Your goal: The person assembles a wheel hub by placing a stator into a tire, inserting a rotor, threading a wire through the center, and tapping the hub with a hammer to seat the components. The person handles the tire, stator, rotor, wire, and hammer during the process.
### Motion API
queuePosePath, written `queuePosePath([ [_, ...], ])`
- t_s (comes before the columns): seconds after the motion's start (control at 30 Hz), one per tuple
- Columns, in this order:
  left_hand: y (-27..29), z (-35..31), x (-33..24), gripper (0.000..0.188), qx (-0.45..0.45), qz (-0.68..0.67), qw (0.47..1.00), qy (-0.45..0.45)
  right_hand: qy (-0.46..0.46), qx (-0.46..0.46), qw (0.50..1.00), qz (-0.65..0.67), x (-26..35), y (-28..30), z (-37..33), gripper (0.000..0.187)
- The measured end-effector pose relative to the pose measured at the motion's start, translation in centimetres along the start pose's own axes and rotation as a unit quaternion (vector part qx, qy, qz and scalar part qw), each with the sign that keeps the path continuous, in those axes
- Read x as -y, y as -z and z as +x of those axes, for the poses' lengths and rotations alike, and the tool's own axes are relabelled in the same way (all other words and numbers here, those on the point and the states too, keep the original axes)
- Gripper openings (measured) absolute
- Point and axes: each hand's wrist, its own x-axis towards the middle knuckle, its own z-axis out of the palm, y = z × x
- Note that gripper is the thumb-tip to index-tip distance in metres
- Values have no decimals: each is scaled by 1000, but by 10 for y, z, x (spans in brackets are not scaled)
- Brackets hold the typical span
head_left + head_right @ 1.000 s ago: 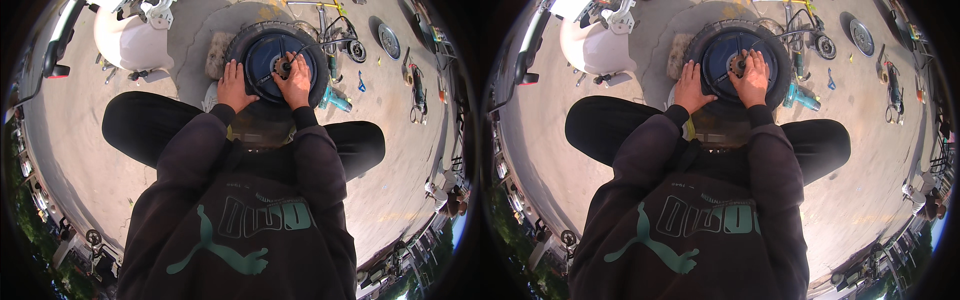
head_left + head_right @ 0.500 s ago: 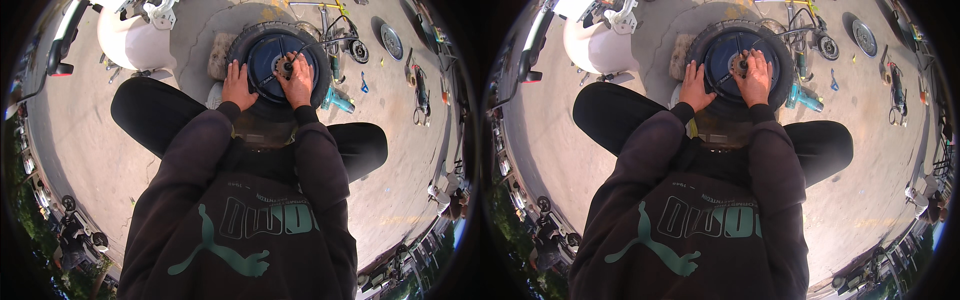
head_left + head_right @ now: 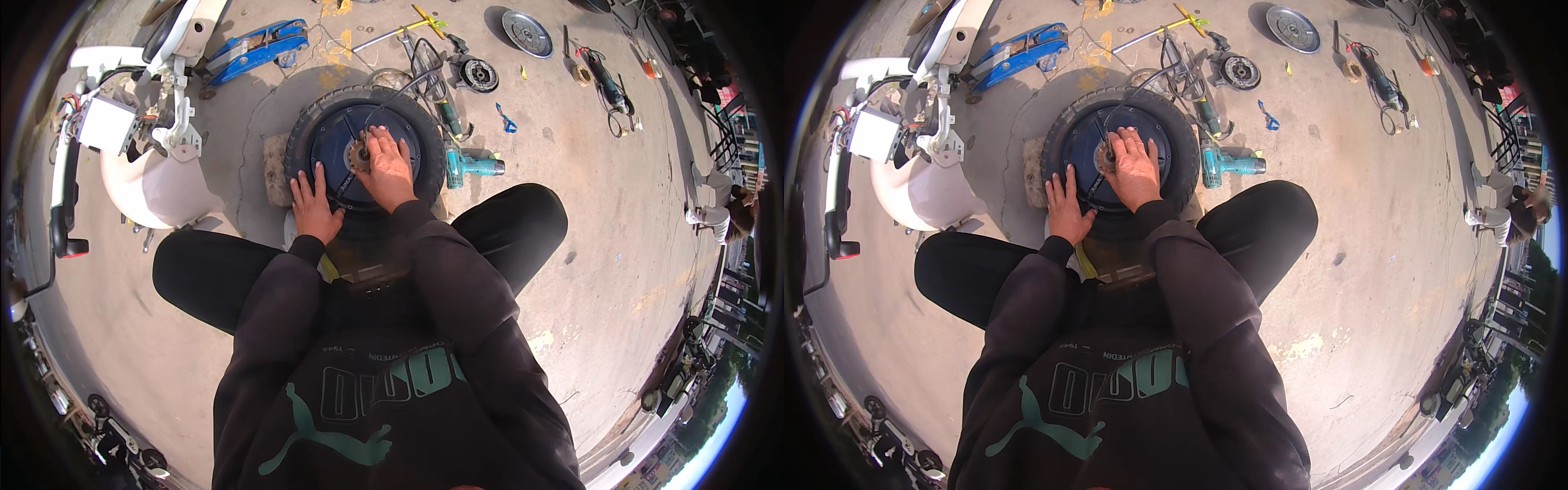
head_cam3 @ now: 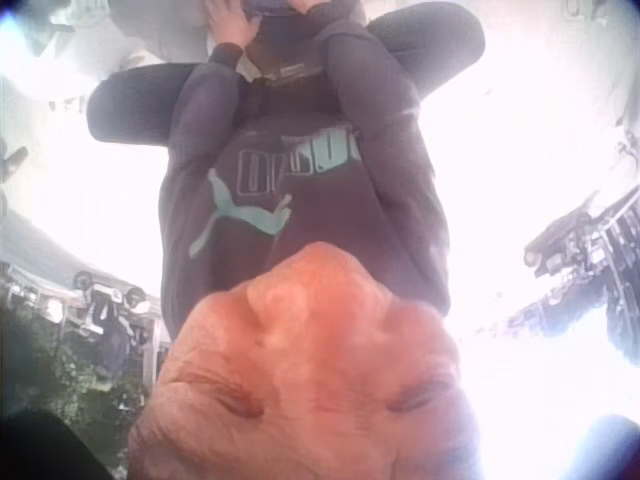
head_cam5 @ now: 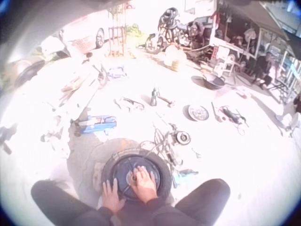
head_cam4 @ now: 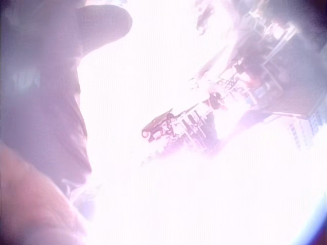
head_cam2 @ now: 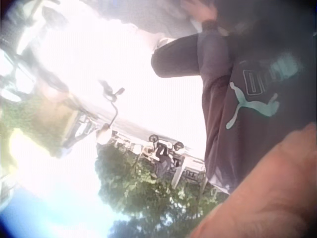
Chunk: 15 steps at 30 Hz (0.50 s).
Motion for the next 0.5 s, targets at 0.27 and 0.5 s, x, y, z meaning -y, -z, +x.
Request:
queuePosePath([
  [0.27, 2, -4, -8, 119, 18, 38, 999, 4, 28, -32, 999, 22, -29, 289, 13, 57],
  [0.5, 24, -11, -29, 119, 17, 110, 993, 37, -450, -175, 847, 223, -291, 203, -105, 57],
])
